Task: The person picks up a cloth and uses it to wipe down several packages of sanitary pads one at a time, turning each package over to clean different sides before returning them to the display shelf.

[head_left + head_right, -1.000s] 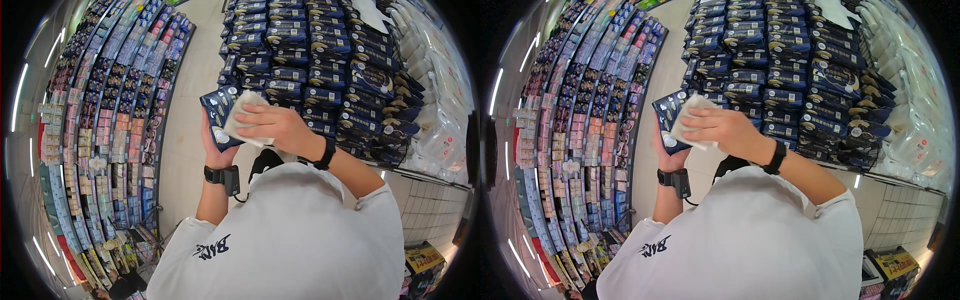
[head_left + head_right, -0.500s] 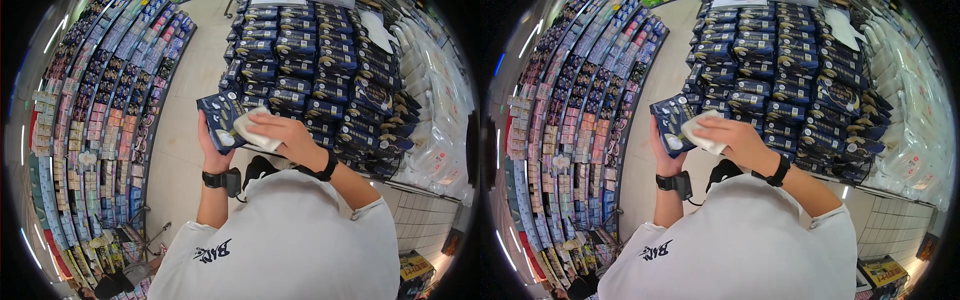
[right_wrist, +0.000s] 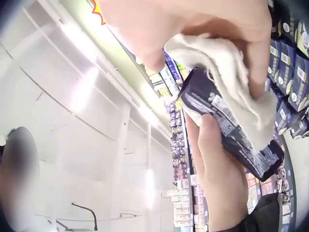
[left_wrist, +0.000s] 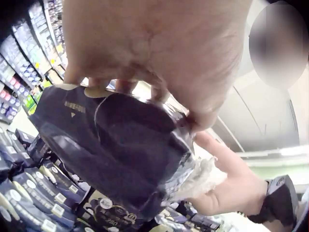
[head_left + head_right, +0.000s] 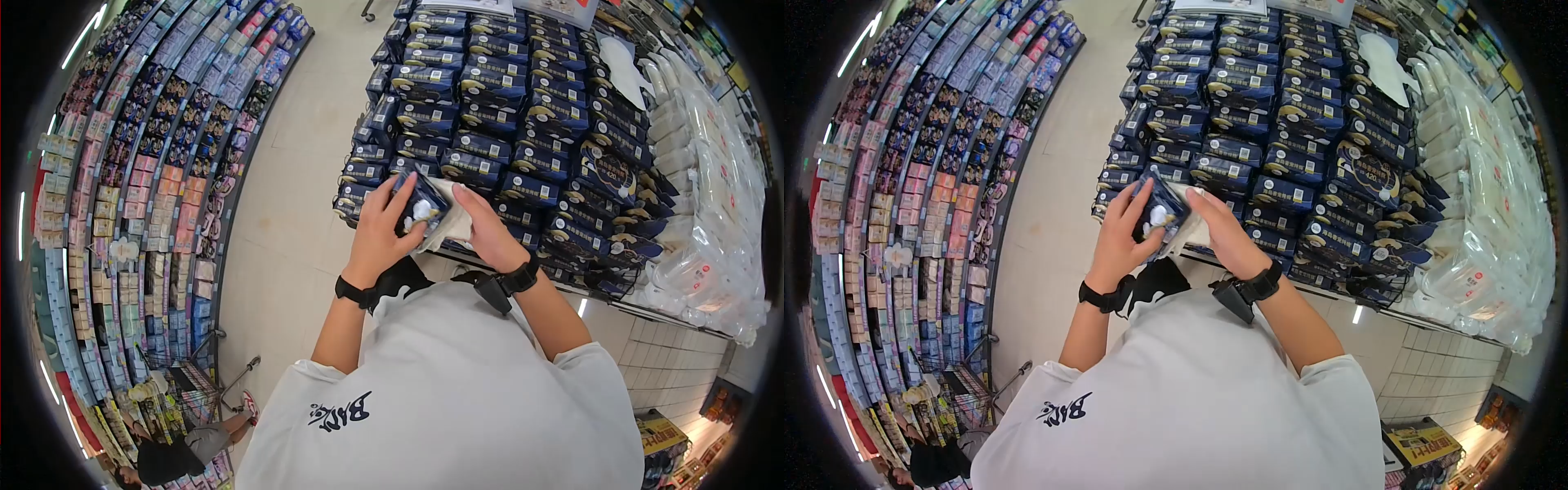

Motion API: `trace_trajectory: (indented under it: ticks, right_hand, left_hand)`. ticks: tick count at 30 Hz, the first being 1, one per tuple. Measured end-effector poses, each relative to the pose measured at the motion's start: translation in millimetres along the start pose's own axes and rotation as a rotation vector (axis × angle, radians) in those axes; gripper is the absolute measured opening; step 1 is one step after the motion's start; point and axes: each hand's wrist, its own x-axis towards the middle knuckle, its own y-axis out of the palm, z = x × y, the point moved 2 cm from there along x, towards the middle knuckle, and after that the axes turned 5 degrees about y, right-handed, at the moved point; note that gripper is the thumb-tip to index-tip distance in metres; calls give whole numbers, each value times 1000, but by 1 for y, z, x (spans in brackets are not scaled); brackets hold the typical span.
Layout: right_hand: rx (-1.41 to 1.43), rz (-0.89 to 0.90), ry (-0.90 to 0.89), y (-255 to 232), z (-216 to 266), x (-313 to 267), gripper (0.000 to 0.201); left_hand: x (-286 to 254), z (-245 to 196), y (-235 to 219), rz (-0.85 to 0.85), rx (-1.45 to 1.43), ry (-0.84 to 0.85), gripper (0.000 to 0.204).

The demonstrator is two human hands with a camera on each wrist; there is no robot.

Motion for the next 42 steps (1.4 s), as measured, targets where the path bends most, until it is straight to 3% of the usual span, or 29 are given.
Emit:
trace_trajectory:
  ticks: [1,2,6,9,11,12,13,15,17,18,19,20,22,23,25,27,30,34,41,42]
  right_hand:
    - [-19,66,-45,-1,-4,6,47]
    - [-114,13,-58,-2,-9,9,57]
    - [-251,-115,-76,-2,-17,20,73]
    - [-137,-183,-133,1,-12,22,72]
    - [-158,-265,-167,6,-6,24,75]
    - [-155,-276,-194,5,-8,27,76]
    - [-150,-290,-220,6,-11,30,78]
    - [-177,-361,-226,12,-18,38,79]
    - [-322,-497,-217,14,-22,44,76]
    - [-344,-514,-279,16,-24,43,63]
    - [-348,-561,-278,15,-25,39,63]
    - [-341,-650,-296,12,-24,34,56]
    - [-343,-792,-375,11,-12,19,36]
    - [-364,-812,-380,8,-5,13,36]
    - [-443,-961,-448,-3,9,-5,34]
    - [-644,-959,-474,-8,34,-12,32]
    - [-736,-891,-622,-20,64,1,31]
    - [-914,-798,-702,-72,75,33,30]
    - [-978,-726,-654,-69,86,33,26]
    - [-978,-725,-654,-70,87,32,26]
  left_hand:
    - [3,0,-2,28,79,90,77]
    - [6,0,-3,13,114,153,81]
    - [16,20,-6,80,53,204,85]
    - [26,56,-18,-30,18,124,86]
    - [29,83,-25,32,-266,-251,81]
    - [27,103,-19,77,-575,-350,68]
    - [30,113,-20,94,-590,-346,68]
    - [34,130,-16,314,-937,-425,54]
    - [46,145,-16,235,-808,-348,38]
    - [54,159,-11,193,-851,-292,37]
    - [65,166,-6,149,-900,-246,36]
    - [80,158,-14,145,-1003,-293,35]
    - [108,155,-15,140,-868,-222,32]
    - [123,150,-15,147,-804,-197,31]
    - [155,131,-2,23,-594,69,31]
    - [179,105,9,-112,-441,311,31]
    - [202,84,38,-125,-349,419,32]
    - [208,75,77,-165,-278,392,29]
    - [202,60,92,-304,90,422,27]
    - [203,58,95,-294,27,398,28]
